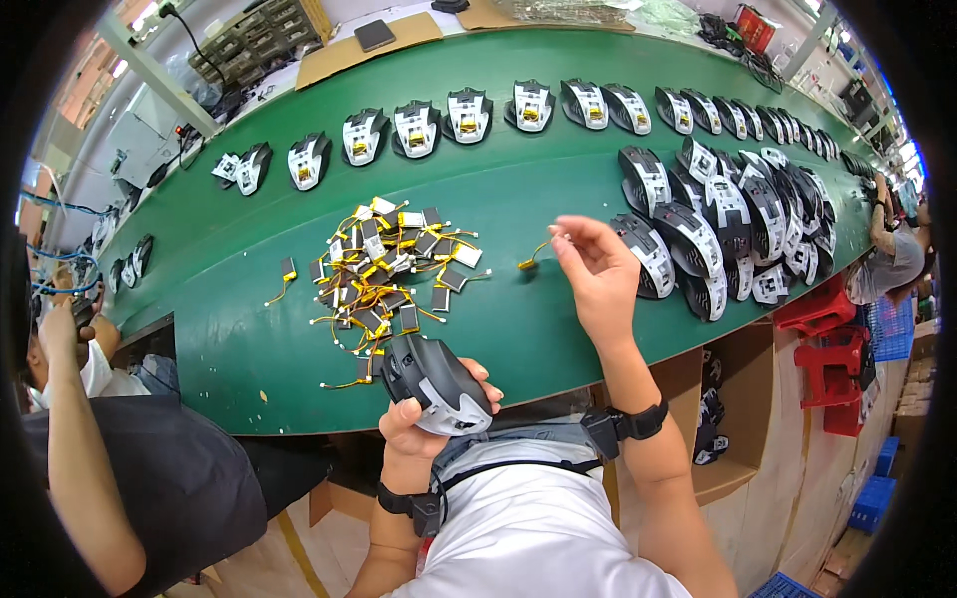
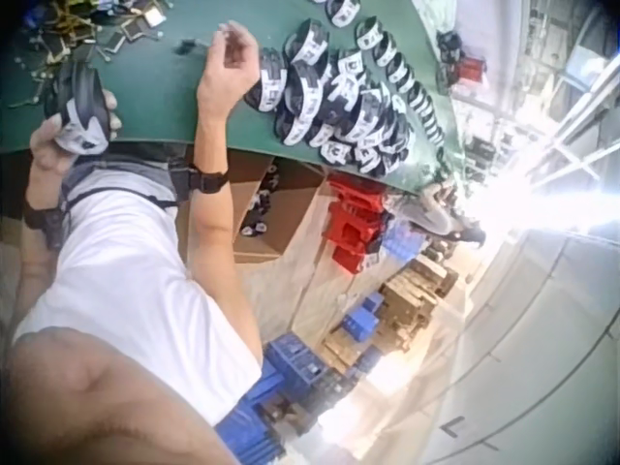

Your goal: The person assembles electronic devices by inserting small batteries into the internal compartments of mouse-shaped casings. They pick up a casing, insert a battery, and place the finished unit on a green table alongside other completed devices.

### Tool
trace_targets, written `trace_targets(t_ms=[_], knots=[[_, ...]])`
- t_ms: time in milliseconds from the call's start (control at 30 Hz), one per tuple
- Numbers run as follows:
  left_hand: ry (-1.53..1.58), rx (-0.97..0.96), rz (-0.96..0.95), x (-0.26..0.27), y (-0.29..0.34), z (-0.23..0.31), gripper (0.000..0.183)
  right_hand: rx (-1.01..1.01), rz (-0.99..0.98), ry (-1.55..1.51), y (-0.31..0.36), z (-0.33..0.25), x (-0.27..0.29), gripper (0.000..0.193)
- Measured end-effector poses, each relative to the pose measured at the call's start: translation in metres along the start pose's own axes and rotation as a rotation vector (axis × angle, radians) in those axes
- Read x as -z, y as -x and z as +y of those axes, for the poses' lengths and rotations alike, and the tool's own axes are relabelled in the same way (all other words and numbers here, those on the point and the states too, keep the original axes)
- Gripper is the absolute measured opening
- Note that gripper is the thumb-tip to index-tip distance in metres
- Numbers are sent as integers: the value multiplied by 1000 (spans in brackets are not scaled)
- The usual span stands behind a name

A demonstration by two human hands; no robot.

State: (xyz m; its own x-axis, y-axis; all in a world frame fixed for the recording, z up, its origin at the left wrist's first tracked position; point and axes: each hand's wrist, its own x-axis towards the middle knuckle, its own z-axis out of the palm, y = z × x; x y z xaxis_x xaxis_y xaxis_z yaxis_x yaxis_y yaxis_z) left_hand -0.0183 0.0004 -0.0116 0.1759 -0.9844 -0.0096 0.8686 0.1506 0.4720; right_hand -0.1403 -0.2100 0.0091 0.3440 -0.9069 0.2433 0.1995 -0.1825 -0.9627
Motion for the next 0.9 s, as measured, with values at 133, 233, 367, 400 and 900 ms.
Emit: trace_targets(t_ms=[133, 233, 367, 400, 900], knots=[[-98, -80, 69, -15, -8, 6, 79, -306, 62, -659, 4, -17, 0, 30], [3, -160, 20, -27, -22, 17, 79, -450, -137, -885, 16, -26, -1, 29], [-151, -319, 70, -38, -33, 27, 77, -427, -320, -626, 42, -45, -6, 26], [-162, -357, 60, -40, -35, 27, 77, -408, -358, -591, 47, -48, -7, 21], [-298, -453, 110, -53, -38, 16, 91, -84, -293, 50, 73, -55, -35, 15]])
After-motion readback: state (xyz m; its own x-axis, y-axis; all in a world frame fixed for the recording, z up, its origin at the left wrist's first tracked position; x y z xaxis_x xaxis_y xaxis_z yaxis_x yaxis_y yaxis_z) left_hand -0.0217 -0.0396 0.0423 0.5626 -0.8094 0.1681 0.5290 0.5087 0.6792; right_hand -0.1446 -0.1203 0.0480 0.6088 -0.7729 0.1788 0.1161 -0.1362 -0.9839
